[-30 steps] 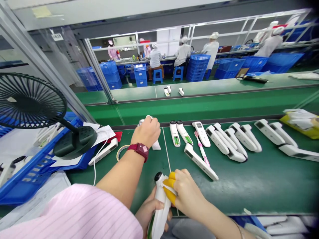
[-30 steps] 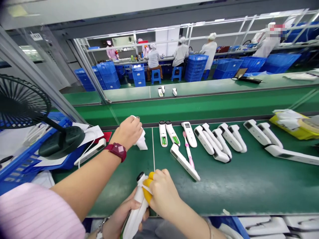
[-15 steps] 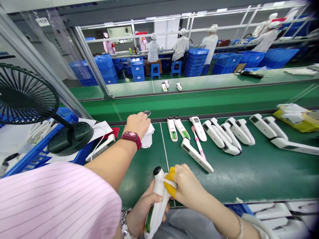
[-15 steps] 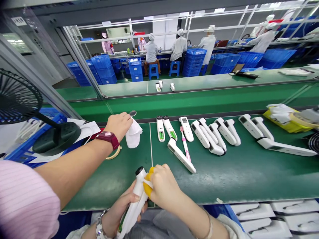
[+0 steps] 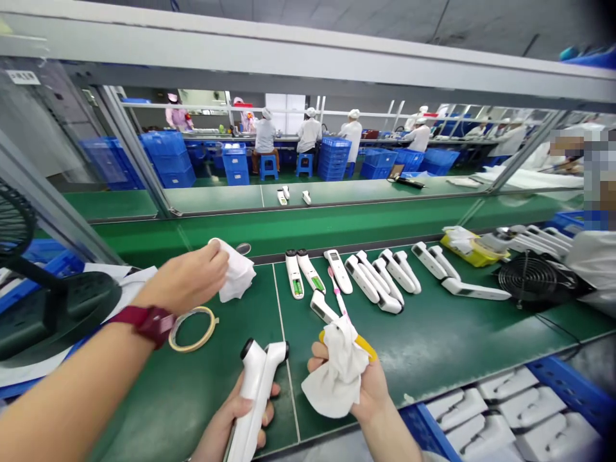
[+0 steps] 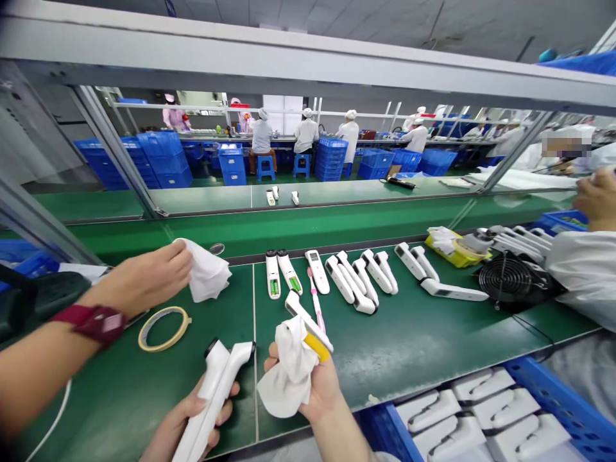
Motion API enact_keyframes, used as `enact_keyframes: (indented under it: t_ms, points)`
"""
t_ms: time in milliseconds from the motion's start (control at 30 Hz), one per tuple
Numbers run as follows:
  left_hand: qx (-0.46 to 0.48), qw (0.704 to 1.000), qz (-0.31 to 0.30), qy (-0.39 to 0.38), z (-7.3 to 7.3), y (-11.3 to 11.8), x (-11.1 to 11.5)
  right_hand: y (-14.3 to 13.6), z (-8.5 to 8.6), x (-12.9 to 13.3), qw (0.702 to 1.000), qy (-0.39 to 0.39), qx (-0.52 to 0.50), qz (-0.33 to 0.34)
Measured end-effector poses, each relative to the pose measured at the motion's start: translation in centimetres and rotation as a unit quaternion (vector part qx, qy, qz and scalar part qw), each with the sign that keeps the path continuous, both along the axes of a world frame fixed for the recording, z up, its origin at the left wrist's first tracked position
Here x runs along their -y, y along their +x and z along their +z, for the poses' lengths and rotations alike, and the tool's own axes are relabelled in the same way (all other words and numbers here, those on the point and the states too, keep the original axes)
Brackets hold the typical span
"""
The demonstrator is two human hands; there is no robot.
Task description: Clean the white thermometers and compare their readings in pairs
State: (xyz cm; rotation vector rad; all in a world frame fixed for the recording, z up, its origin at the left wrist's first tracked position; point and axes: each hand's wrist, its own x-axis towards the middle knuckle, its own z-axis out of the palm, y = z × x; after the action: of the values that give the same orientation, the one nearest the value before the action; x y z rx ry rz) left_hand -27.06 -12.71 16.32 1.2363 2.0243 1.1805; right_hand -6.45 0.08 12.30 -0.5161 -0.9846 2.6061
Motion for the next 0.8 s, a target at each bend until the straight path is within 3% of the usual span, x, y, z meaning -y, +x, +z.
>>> enact_keyframes:
  t_ms: [133, 167, 200, 267, 300, 367, 467, 533, 667, 733, 800]
  points:
    - [0.188, 0.982, 0.023, 0.011, -5.3, 7.2, 4.0, -0.3, 0.6, 0.1, 1.0, -0.011, 0.004, 0.017]
    - [0.386, 0.918, 0.082, 0.044, -6.6, 8.5, 4.5, -0.4, 0.6, 0.1, 1.0, 0.0, 0.004, 0.012]
    - [0.528, 0.837, 0.125, 0.07, -7.7, 9.4, 4.9, -0.5, 0.4, 0.1, 1.0, 0.029, 0.009, 0.0]
    - [0.657, 0.733, 0.151, 0.092, -9.2, 10.3, 5.1, -0.6, -0.1, -0.3, 0.983, 0.173, 0.052, -0.042]
    - [0.681, 0.71, 0.151, 0.094, -9.5, 10.3, 5.1, -0.6, -0.5, -0.7, 0.958, 0.266, 0.084, -0.063]
    - [0.688, 0.706, 0.141, 0.098, -9.8, 10.0, 5.1, -0.5, -1.3, -1.8, 0.885, 0.428, 0.146, -0.108]
    - [0.683, 0.708, 0.138, 0.117, -9.5, 9.4, 5.3, 0.1, -2.1, -3.5, 0.79, 0.553, 0.211, -0.159]
    - [0.688, 0.701, 0.142, 0.121, -9.1, 9.2, 5.5, 0.6, -2.4, -3.8, 0.732, 0.624, 0.246, -0.119]
    - [0.702, 0.683, 0.159, 0.12, -8.1, 8.7, 5.7, 1.4, -3.7, -2.1, 0.622, 0.723, 0.297, 0.041]
    - [0.703, 0.682, 0.152, 0.131, -7.7, 8.2, 5.9, 1.5, -4.8, -1.0, 0.582, 0.748, 0.311, 0.071]
    - [0.698, 0.686, 0.134, 0.153, -7.6, 7.8, 6.1, 1.5, -5.6, -0.3, 0.588, 0.75, 0.295, 0.064]
